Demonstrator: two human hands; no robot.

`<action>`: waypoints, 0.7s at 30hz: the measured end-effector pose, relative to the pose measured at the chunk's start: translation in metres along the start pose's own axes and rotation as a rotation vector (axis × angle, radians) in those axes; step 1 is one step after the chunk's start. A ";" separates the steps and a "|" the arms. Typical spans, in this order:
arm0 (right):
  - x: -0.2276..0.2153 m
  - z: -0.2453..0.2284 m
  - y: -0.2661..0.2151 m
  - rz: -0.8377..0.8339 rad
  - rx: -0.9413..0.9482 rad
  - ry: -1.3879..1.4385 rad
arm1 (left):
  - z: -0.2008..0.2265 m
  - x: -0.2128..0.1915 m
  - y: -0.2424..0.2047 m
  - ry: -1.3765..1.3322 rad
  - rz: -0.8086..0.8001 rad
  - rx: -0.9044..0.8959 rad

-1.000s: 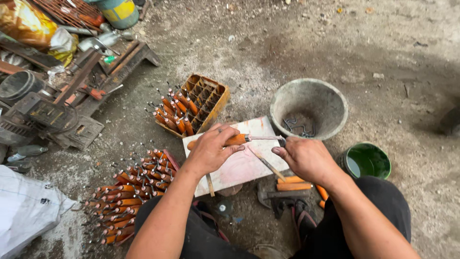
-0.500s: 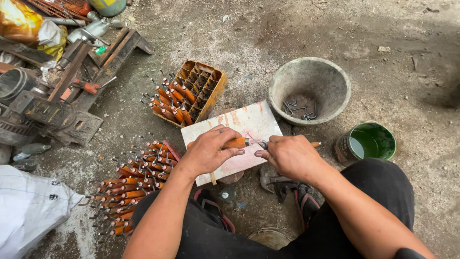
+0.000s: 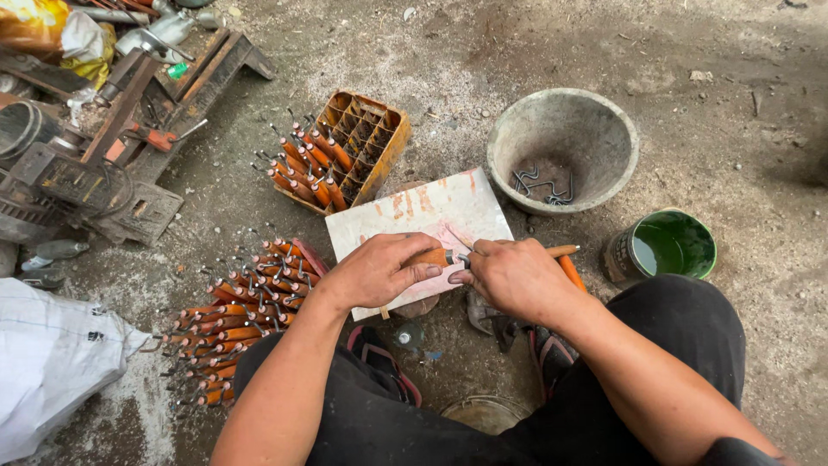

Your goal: The person sits on the ground and uses a hammer to drive metal hooks into orange cylindrical objects. They repeatedly pick up hooks from a container, position them on the cylinders, and strike them with a hammer. Finished items are placed into a crate nearby.

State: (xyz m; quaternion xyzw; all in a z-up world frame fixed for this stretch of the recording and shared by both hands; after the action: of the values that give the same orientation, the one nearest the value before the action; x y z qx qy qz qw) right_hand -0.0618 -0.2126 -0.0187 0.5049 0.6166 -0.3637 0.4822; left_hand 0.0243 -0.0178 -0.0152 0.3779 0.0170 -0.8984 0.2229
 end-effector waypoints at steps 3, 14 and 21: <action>-0.004 -0.001 0.000 -0.004 -0.028 -0.006 | -0.002 0.001 -0.001 -0.027 -0.029 0.055; -0.039 0.005 -0.018 0.047 -0.124 -0.011 | 0.007 0.004 -0.001 -0.331 -0.200 -0.048; -0.051 0.013 -0.024 0.067 -0.136 -0.019 | 0.001 0.008 0.001 -0.510 -0.198 -0.140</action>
State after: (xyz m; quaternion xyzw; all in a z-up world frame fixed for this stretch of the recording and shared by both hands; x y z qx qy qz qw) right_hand -0.0806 -0.2437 0.0258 0.4878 0.6180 -0.3095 0.5332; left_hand 0.0196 -0.0216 -0.0199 0.1199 0.0594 -0.9785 0.1570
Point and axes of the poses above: each hand's wrist, its own y-axis towards the middle knuckle, its own x-axis out of the palm, z = x × y, the point moved 3 cm from there along y, towards the middle knuckle, and after that the axes turned 8 degrees about x, right-handed, at the moved point
